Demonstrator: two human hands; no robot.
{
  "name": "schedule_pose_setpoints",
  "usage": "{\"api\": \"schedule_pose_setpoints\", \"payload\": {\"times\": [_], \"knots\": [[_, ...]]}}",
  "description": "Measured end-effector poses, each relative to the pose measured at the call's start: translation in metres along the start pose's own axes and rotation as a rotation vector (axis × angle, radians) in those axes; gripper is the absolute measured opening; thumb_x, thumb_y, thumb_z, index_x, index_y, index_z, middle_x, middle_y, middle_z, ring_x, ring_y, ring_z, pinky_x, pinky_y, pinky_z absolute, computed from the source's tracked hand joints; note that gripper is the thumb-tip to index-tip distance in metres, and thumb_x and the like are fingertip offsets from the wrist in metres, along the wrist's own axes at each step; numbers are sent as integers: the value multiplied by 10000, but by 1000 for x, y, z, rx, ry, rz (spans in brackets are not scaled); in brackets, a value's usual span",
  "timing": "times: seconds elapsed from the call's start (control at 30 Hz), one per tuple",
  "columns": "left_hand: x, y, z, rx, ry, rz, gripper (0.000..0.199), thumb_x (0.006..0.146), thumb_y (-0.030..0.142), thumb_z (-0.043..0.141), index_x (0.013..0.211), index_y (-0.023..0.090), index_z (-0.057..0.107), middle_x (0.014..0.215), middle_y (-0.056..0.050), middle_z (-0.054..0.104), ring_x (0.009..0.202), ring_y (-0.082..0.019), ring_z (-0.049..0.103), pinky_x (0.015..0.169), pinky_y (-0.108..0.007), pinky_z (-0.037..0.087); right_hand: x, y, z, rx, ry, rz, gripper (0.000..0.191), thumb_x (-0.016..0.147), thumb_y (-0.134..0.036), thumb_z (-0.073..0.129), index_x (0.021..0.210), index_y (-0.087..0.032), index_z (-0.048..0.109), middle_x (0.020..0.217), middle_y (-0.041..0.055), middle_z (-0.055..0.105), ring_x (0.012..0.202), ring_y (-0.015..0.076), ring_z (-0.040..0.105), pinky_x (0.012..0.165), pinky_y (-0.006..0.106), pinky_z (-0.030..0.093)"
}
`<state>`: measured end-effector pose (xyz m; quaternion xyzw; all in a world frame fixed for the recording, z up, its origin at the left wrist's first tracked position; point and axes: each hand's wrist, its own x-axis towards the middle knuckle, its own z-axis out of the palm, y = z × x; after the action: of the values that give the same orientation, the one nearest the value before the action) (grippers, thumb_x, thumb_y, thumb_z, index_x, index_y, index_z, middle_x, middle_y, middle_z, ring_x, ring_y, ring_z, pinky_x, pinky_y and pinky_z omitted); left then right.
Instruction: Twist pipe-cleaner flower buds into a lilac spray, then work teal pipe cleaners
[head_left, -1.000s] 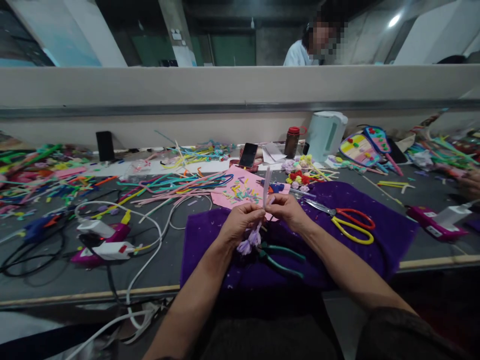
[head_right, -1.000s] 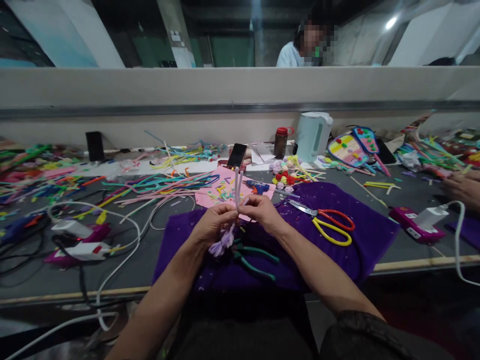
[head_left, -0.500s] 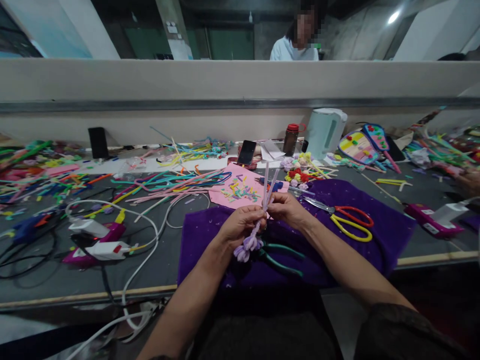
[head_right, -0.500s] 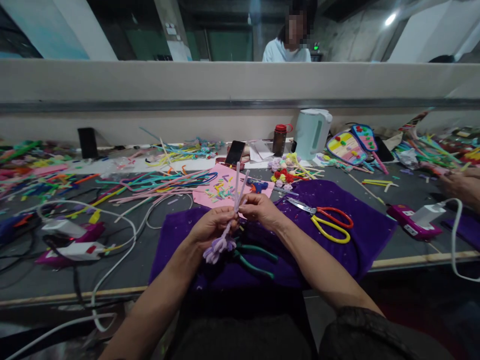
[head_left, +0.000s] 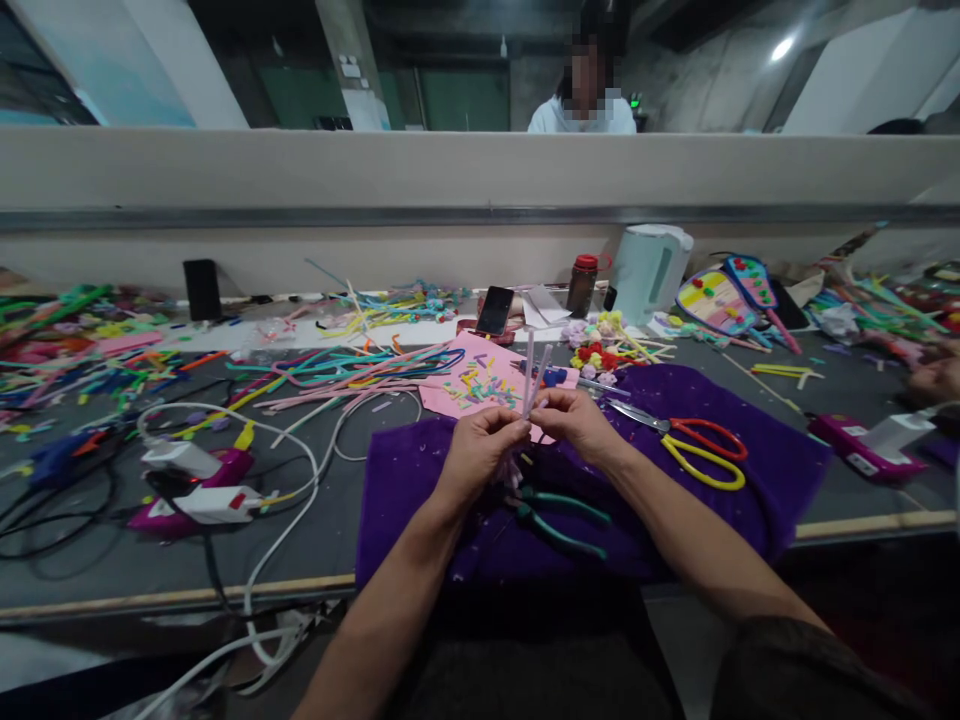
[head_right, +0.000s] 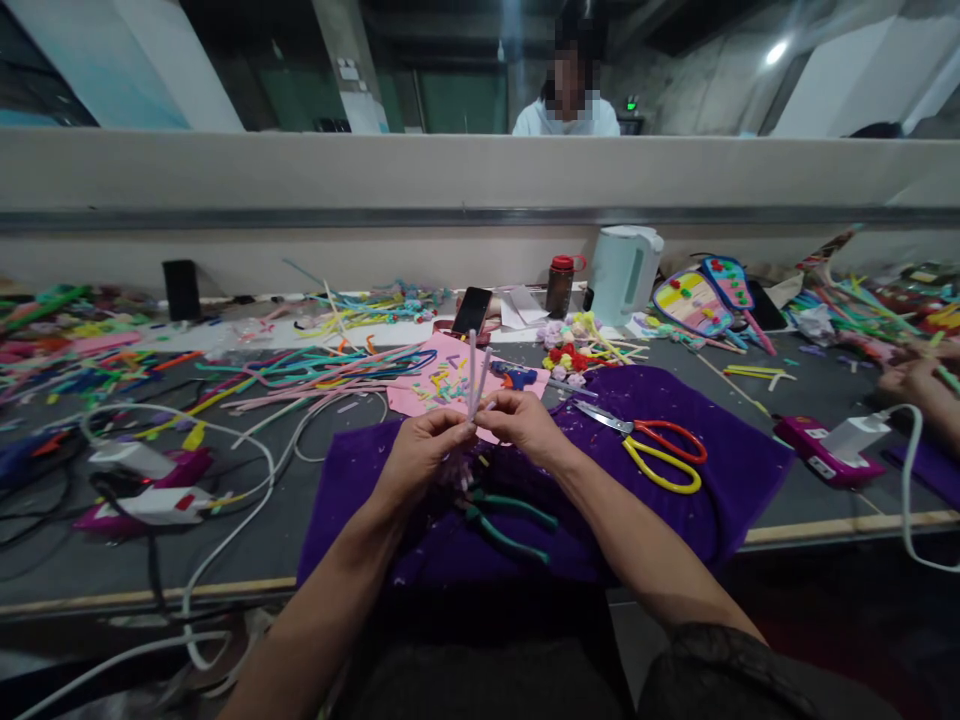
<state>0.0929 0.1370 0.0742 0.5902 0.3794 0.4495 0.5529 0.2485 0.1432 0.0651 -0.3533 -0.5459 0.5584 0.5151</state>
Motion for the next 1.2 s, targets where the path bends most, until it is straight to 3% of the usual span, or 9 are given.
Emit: {"api": "schedule_pose_setpoints", "payload": {"times": [0.27, 0.5, 0.63, 0.77, 0.87, 0.97, 1.07, 1.2], "knots": [[-1, 2, -2, -119, -39, -82, 202, 634, 325, 662, 635, 128, 615, 556, -1, 583, 470, -68, 467, 468, -184, 346, -1, 1, 2, -16, -10, -24, 184, 625, -300, 660, 707, -152, 588, 455, -64, 418, 394, 51, 312, 398, 201, 213], [2, -2, -7, -341, -189, -343, 194, 619, 287, 673, 676, 116, 600, 534, -14, 591, 444, -75, 511, 419, -166, 340, 0, 7, 0, 41, -46, 22, 211, 604, -316, 679, 669, -156, 557, 482, -54, 449, 391, 48, 310, 401, 202, 197], [3, -6, -8, -420, -271, -397, 172, 641, 276, 651, 681, 118, 596, 513, -15, 587, 406, -73, 500, 400, -168, 331, 0, 9, 0, 68, -56, 23, 209, 615, -306, 673, 661, -152, 539, 474, -54, 432, 397, 48, 293, 405, 203, 184], [5, -10, -7, -443, -315, -384, 201, 660, 311, 624, 692, 113, 604, 486, -17, 568, 394, -81, 487, 411, -188, 345, 0, 8, 1, 19, -29, 20, 224, 608, -320, 661, 622, -145, 522, 452, -59, 397, 395, 46, 264, 396, 204, 164], [5, -8, -5, -369, -228, -337, 246, 658, 349, 629, 730, 114, 614, 575, -37, 608, 455, -91, 518, 446, -197, 367, 1, 6, 1, 0, 31, 18, 229, 610, -306, 645, 577, -153, 478, 435, -73, 350, 383, 39, 226, 390, 206, 142], [5, -4, -5, -233, -109, -192, 252, 626, 343, 665, 750, 128, 618, 658, -30, 625, 496, -73, 502, 469, -184, 351, 2, 3, 2, -14, 92, 1, 232, 622, -291, 630, 562, -160, 449, 439, -80, 319, 384, 37, 210, 392, 207, 135], [4, -2, -4, -110, -37, -49, 213, 581, 304, 699, 665, 131, 607, 577, 16, 572, 471, -52, 445, 478, -183, 333, 1, 2, 3, -62, 120, -26, 215, 626, -283, 626, 560, -157, 465, 450, -75, 340, 395, 39, 235, 397, 207, 164], [2, -3, -3, -11, 10, 18, 178, 589, 298, 685, 618, 138, 616, 558, 17, 552, 510, -70, 457, 513, -198, 354, -2, 3, 7, -134, 135, -55, 172, 623, -283, 637, 609, -145, 536, 489, -57, 418, 421, 49, 306, 409, 205, 214]]}}
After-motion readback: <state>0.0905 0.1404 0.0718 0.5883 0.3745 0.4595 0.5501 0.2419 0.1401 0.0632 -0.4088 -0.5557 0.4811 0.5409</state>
